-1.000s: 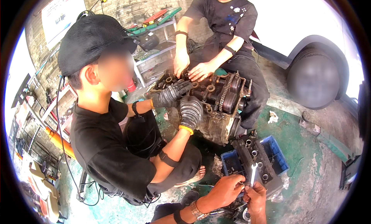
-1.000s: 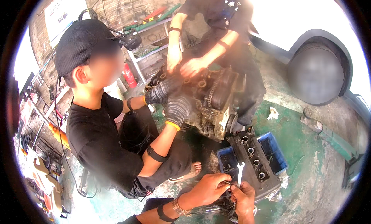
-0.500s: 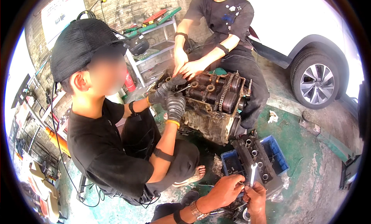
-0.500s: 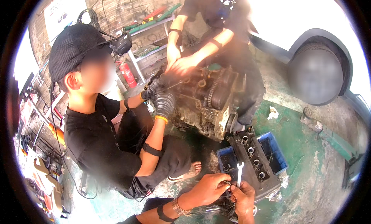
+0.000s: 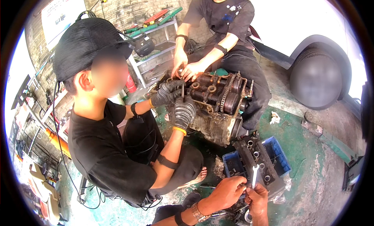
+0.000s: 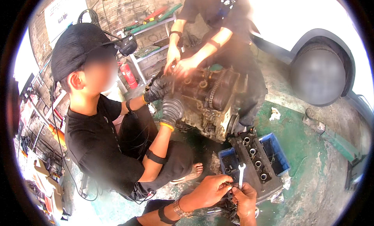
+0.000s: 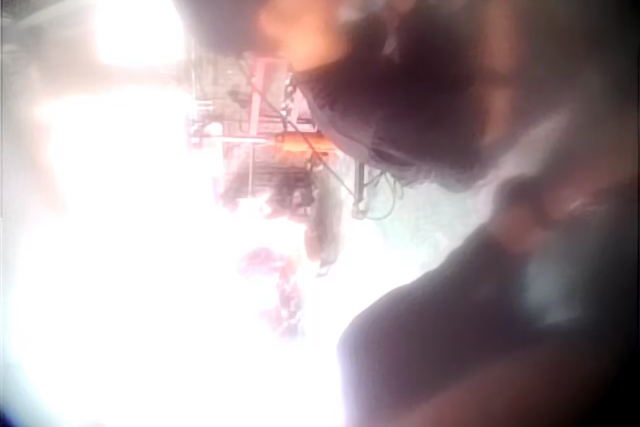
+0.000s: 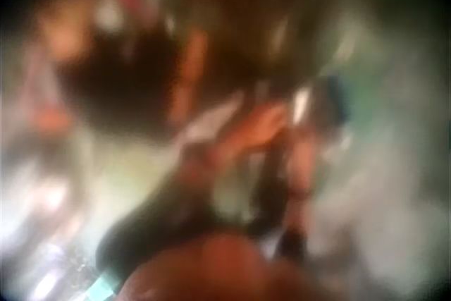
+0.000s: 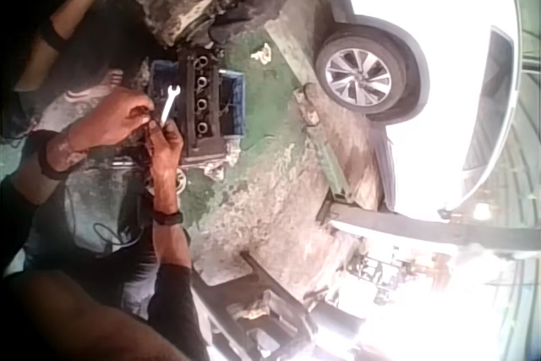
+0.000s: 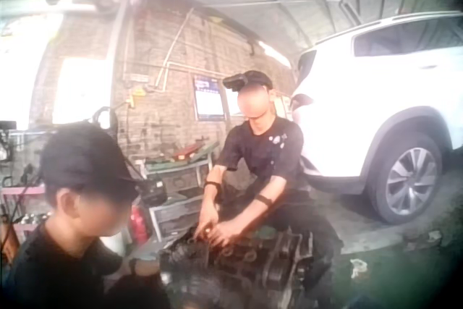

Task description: The person works on disassembling an engine block, removing bolts and components using a wrench while another person assists.

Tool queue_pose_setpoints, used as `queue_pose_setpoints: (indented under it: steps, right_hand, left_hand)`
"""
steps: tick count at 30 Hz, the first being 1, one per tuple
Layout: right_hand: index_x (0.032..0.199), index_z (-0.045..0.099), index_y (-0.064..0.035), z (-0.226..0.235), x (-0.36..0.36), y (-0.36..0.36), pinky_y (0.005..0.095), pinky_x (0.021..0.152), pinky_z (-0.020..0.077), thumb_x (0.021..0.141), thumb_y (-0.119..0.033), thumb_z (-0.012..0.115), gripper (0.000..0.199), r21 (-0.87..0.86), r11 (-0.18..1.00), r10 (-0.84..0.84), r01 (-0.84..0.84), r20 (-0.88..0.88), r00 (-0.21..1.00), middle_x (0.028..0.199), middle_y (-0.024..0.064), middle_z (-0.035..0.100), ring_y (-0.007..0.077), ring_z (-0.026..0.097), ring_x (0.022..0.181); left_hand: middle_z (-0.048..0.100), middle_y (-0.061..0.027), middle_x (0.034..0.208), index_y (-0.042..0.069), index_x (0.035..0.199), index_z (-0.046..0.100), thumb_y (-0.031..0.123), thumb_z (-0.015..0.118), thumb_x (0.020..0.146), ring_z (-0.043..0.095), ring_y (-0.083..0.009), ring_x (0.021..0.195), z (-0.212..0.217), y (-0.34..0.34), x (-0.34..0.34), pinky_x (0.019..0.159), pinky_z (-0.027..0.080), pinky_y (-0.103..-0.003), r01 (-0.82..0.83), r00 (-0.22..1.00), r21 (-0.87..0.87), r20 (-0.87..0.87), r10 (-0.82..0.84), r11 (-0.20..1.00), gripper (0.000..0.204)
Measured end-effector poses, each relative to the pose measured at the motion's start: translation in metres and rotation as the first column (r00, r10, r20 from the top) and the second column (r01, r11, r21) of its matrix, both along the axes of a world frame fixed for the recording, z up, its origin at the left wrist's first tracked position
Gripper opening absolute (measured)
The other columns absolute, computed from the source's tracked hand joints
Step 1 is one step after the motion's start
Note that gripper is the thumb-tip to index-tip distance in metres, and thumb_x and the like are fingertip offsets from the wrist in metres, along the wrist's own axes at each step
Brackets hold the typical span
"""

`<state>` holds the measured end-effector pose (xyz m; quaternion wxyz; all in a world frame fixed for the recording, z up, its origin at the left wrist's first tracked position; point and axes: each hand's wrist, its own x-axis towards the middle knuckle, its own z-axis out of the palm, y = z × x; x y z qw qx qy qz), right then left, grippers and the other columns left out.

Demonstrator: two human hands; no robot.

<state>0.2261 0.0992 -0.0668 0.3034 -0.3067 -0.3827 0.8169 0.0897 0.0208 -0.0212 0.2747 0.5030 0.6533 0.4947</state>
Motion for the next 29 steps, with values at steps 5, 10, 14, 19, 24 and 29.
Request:
queue_pose_setpoints:
  steps: [5,10,14,19,24,29]
  right_hand:
    - [0.086,0.06,0.0004,0.0003,-0.0004,-0.0002,0.0184,0.04,0.0333,0.082,-0.005,0.066,0.009,0.005,1.0,-0.011,0.011,0.014,1.0,0.068,0.005,0.06,0.0051,0.045,0.047]
    - [0.085,0.06,0.0002,0.0033,-0.0002,-0.0003,0.0182,0.04,0.0335,0.082,-0.005,0.066,0.009,0.005,1.0,-0.005,0.004,0.032,0.999,0.068,0.0049,0.06,0.0048,0.045,0.047]
    - [0.085,0.06,0.0002,0.0032,-0.0006,-0.0009,0.0182,0.04,0.0338,0.082,-0.004,0.066,0.008,0.002,1.0,-0.007,0.007,0.022,1.0,0.068,0.0048,0.06,0.0048,0.045,0.047]
    - [0.086,0.06,0.0005,-0.0007,0.0004,0.0,0.0182,0.04,0.034,0.082,-0.004,0.066,0.008,0.006,1.0,0.005,-0.005,0.011,1.0,0.068,0.0048,0.06,0.0048,0.045,0.047]
    - [0.085,0.06,0.0008,0.0007,-0.0007,-0.001,0.0182,0.04,0.0336,0.082,-0.004,0.066,0.008,0.007,1.0,0.002,-0.002,0.017,1.0,0.067,0.0039,0.058,0.0047,0.044,0.047]
    - [0.084,0.06,0.0007,0.0004,-0.0012,-0.0012,0.0182,0.04,0.0331,0.082,-0.004,0.065,0.008,0.007,1.0,0.003,-0.003,0.005,1.0,0.065,0.0034,0.057,0.0047,0.044,0.046]
  left_hand:
    - [0.061,-0.0226,0.087,-0.005,0.096,0.056,0.004,0.057,0.083,0.062,-0.0385,0.076,0.0014,0.0002,0.0,0.064,0.048,-0.04,-0.003,1.0,0.004,-0.007,0.003,1.0,0.016]
    - [0.061,-0.0225,0.086,-0.005,0.096,0.056,0.003,0.058,0.083,0.062,-0.0386,0.076,0.0018,-0.0003,0.0001,0.064,0.048,-0.04,-0.002,1.0,0.019,-0.009,0.002,1.0,0.016]
    - [0.061,-0.0223,0.086,-0.005,0.096,0.055,0.003,0.058,0.083,0.062,-0.0386,0.076,0.0026,-0.0002,0.0,0.064,0.048,-0.04,-0.003,1.0,0.019,-0.017,0.004,1.0,0.016]
    - [0.061,-0.0225,0.087,-0.005,0.097,0.055,0.003,0.058,0.083,0.061,-0.0389,0.077,0.0024,-0.0002,-0.0006,0.065,0.048,-0.04,0.009,1.0,0.016,-0.013,-0.009,1.0,0.017]
    - [0.061,-0.0226,0.088,-0.005,0.097,0.055,0.003,0.058,0.083,0.061,-0.0391,0.077,0.0018,-0.0005,-0.0008,0.065,0.049,-0.04,0.012,1.0,0.004,-0.022,-0.012,1.0,0.017]
    - [0.063,-0.0211,0.083,-0.005,0.099,0.058,0.006,0.06,0.083,0.066,-0.0293,0.074,-0.0006,-0.0001,-0.002,0.065,0.051,-0.035,0.006,0.997,0.027,-0.079,-0.004,1.0,0.019]
